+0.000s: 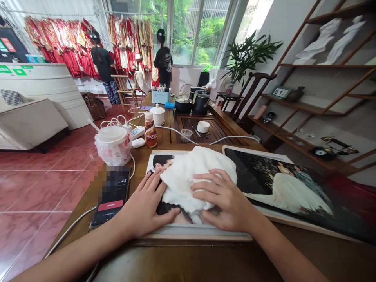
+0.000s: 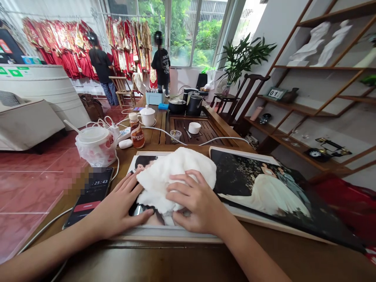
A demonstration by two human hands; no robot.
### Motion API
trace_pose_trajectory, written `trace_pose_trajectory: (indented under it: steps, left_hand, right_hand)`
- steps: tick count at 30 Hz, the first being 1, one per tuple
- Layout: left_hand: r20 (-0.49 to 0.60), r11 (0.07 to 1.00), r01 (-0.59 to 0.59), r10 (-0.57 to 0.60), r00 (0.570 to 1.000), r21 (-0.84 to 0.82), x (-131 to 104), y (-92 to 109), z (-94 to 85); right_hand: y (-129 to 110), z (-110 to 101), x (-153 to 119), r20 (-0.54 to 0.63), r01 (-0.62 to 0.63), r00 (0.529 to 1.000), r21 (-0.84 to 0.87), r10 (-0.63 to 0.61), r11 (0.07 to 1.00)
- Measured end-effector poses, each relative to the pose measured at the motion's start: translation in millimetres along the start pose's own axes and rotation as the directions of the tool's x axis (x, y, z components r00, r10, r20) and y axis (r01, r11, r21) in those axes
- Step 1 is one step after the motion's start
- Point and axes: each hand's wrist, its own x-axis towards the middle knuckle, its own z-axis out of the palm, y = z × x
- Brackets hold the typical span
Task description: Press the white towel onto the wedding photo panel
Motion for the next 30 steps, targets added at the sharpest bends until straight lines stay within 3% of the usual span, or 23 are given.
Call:
trace_pose_trajectory:
  steps: [7, 15, 21, 26, 30]
  left_hand:
    - [-0.014, 0.972, 0.209, -0.208, 0.978, 0.110, -2.3, 10.1, 1.3]
    - [0.036, 0.948, 0.313, -0.315, 0.948, 0.047, -6.0, 9.8, 2.6]
    - [0.032, 0.949, 0.313, -0.314, 0.949, 0.030, -6.8, 7.6, 2.9]
    - [-0.023, 0.964, 0.231, -0.230, 0.973, 0.132, -5.5, 7.1, 2.9]
    - [-0.025, 0.981, 0.150, -0.148, 0.989, 0.120, -4.5, 3.9, 3.1]
  right_hand:
    - [3.0, -1.6, -0.8, -0.004, -0.012, 1.000, -0.031, 0.012, 0.999]
    - [1.9, -1.7, -0.6, -0.015, -0.002, 1.000, -0.048, 0.001, 0.999]
    - [1.6, -1.3, -0.8, -0.011, -0.001, 1.000, -0.045, 0.001, 0.999]
    - [1.9, -1.3, -0.9, -0.014, 0.001, 1.000, -0.039, -0.002, 0.999]
    - [2.2, -1.3, -0.8, -0.008, -0.002, 1.000, -0.032, 0.002, 0.999]
